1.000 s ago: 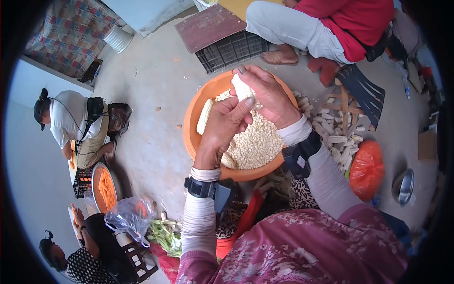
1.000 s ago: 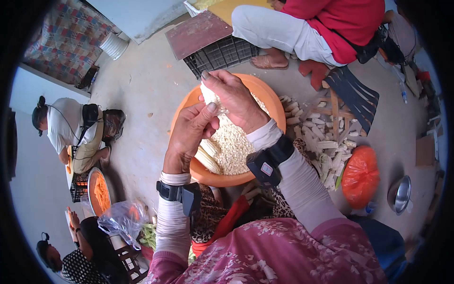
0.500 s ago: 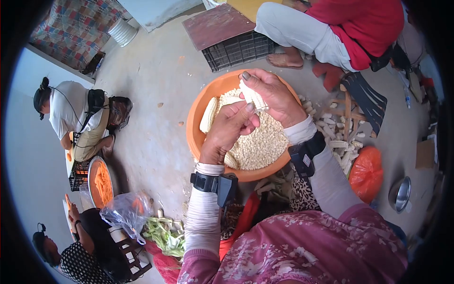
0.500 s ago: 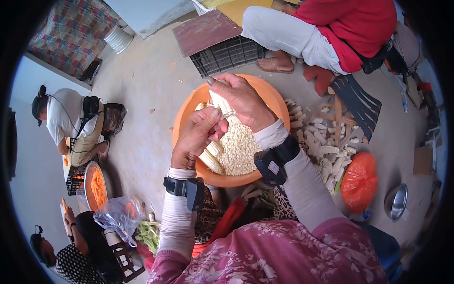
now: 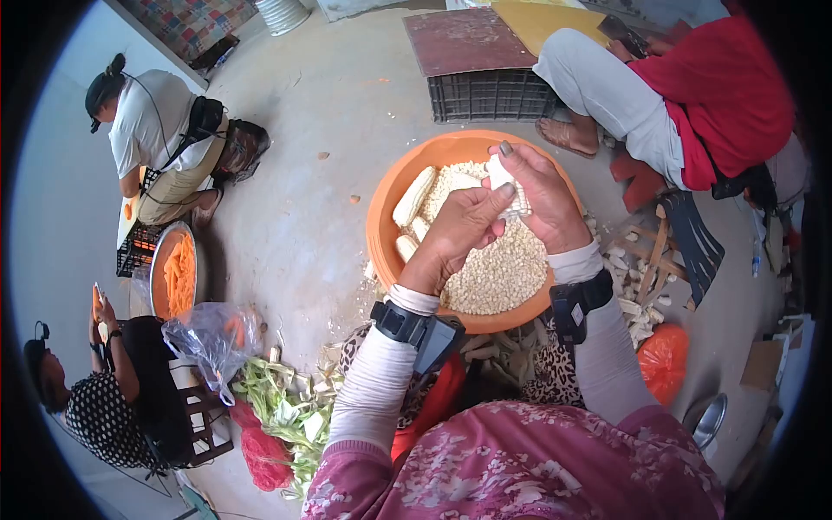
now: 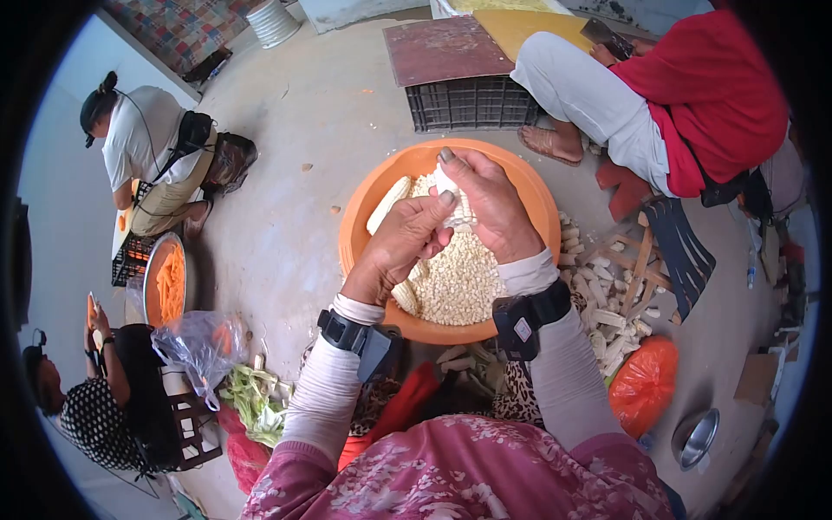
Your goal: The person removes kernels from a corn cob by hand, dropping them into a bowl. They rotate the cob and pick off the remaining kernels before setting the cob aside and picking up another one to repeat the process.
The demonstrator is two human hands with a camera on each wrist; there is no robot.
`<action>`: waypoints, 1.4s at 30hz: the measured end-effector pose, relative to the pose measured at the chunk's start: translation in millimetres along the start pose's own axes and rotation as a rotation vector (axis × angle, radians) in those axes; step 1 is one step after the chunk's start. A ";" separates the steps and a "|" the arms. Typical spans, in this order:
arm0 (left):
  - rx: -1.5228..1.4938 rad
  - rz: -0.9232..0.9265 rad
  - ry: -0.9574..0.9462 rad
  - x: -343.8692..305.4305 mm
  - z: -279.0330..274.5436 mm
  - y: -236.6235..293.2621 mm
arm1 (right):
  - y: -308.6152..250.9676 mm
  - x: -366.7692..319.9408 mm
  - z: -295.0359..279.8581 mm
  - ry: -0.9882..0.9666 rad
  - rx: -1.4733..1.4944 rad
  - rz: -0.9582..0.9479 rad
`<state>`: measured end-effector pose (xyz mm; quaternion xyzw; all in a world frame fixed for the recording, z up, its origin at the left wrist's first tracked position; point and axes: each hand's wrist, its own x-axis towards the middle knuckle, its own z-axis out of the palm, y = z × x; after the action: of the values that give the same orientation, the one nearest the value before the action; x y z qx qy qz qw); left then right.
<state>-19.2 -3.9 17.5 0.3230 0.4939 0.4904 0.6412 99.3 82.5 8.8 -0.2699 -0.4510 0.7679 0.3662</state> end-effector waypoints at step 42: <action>0.029 0.085 -0.134 14.3 16.7 -14.4 | -23.9 -21.0 -27.2 -0.096 -0.047 0.112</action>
<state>1.5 6.3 5.1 0.3851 0.4426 0.4873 0.6467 139.6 86.7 19.7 -0.2662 -0.4702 0.7884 0.2940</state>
